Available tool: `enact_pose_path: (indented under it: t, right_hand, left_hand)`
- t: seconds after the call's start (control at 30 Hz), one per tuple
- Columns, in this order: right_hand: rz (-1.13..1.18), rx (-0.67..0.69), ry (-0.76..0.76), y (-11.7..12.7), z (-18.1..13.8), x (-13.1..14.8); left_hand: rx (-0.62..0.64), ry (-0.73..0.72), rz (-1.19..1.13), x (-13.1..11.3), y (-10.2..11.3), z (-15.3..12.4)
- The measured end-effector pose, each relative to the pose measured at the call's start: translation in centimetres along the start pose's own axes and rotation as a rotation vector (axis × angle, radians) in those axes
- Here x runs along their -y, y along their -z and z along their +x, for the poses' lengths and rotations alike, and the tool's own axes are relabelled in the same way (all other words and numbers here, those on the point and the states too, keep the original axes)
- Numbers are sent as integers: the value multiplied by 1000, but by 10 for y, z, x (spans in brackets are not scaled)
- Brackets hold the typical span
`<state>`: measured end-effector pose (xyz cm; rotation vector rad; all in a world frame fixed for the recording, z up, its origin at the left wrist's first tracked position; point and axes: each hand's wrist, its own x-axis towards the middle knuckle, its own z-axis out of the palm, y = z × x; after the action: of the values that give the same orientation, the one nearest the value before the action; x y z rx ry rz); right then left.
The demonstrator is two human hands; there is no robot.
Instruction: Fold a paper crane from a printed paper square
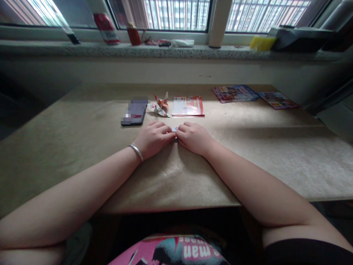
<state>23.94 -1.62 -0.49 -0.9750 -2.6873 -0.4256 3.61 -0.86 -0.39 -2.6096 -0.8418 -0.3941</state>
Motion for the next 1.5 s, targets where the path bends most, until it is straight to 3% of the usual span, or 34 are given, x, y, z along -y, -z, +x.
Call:
enact_pose_path:
  t: [0.6,0.9,1.5]
  right_hand:
    - [89,48,-91,-1,-3,2]
    - [211,21,-233,-2,-4,1]
    - [26,106,-187,7,-4,1]
  left_hand:
    - [32,106,-133,0,-7,-1]
    - [52,156,-186,0,-8,-1]
    - [63,134,-171,1,-8,-1]
